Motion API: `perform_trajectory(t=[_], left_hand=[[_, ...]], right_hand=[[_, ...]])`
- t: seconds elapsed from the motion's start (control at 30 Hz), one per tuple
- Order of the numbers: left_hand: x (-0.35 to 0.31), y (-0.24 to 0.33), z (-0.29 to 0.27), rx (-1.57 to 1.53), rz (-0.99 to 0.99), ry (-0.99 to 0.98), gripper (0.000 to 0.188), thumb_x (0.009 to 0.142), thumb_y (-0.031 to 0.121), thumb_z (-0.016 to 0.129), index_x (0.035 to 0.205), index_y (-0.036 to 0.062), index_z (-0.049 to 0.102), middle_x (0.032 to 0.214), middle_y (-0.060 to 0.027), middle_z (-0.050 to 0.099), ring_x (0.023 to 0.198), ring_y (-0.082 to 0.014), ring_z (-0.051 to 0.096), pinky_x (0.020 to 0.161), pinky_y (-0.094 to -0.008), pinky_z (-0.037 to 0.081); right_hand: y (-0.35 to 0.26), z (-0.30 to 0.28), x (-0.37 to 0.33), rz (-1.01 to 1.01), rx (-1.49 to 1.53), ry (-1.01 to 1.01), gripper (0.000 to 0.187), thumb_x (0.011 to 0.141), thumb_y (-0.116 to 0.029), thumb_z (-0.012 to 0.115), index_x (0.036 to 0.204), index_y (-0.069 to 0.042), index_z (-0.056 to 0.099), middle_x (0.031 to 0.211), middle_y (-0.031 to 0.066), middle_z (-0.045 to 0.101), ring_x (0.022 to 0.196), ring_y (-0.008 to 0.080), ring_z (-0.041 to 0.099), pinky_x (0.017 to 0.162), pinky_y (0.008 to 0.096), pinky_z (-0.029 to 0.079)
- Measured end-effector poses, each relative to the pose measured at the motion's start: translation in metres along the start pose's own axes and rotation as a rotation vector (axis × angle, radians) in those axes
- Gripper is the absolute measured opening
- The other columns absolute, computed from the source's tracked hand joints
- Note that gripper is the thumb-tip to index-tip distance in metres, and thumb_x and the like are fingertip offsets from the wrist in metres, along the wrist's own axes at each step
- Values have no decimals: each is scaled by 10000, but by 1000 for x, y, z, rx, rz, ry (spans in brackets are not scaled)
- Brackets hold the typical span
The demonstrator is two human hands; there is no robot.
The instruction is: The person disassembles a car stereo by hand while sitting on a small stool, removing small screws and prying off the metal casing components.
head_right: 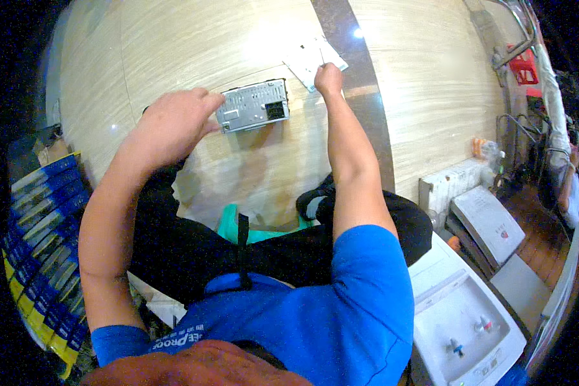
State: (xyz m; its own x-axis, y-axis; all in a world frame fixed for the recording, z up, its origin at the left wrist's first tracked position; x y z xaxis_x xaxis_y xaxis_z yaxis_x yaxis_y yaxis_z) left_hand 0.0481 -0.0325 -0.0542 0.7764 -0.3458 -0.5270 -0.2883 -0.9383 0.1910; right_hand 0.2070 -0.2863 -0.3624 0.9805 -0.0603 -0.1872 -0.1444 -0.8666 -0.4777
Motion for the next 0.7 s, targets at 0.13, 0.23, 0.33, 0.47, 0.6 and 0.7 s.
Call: perform_trajectory(t=[0.13, 0.23, 0.33, 0.47, 0.6, 0.7], left_hand=[[9, 5, -14, -15, 52, 158, 319, 896, 242, 635, 1151, 58, 583, 1033, -168, 647, 965, -375, 634, 819, -480, 516], [-9, -1, -38, -80, -17, 320, 348, 919, 244, 609, 1217, 68, 573, 1100, -182, 651, 1010, -376, 628, 851, -467, 514], [-10, 8, -67, -382, 73, 727, 368, 945, 261, 568, 1255, 62, 573, 1109, -208, 657, 1074, -367, 612, 911, -450, 490], [-18, 18, -58, -746, 193, 632, 294, 963, 262, 560, 1103, 20, 654, 1020, -208, 683, 967, -354, 659, 843, -416, 506], [-31, 46, -62, -771, 332, 615, 239, 941, 198, 581, 1024, -8, 670, 928, -210, 690, 871, -319, 680, 778, -386, 513], [-34, 47, -63, -756, 324, 615, 193, 927, 154, 594, 992, -12, 670, 885, -191, 693, 823, -289, 675, 751, -371, 513]], right_hand=[[-82, -86, -14, -275, 204, 74, 282, 902, -236, 621, 999, 22, 684, 937, 211, 703, 865, 320, 684, 780, 387, 519], [-189, -158, -79, -406, 384, -49, 233, 904, -200, 629, 1015, -4, 687, 951, 199, 706, 891, 299, 691, 803, 372, 534], [-230, -209, -131, -638, 286, -50, 234, 943, -212, 592, 1034, -18, 684, 960, 168, 706, 890, 243, 677, 803, 355, 528], [-256, -224, -204, -647, 473, -212, 226, 922, -160, 607, 1065, 14, 625, 961, 176, 683, 886, 216, 649, 794, 349, 505], [-238, -239, -233, -725, 570, -164, 208, 909, -126, 610, 1067, 9, 618, 952, 188, 676, 886, 246, 658, 785, 363, 505], [-248, -251, -250, -726, 485, -76, 197, 901, -132, 611, 1042, 3, 621, 956, 222, 666, 919, 379, 647, 788, 425, 508]])
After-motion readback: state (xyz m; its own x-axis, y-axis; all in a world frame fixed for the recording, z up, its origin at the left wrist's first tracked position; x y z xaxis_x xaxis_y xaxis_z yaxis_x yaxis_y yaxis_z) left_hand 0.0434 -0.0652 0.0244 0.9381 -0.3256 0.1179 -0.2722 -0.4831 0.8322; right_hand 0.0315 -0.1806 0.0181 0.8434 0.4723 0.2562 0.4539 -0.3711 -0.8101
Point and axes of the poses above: each hand's wrist, its own x-axis towards the middle knuckle, its own z-axis out of the palm, y = z × x, the point moved 8 cm from there along x, towards the middle knuckle
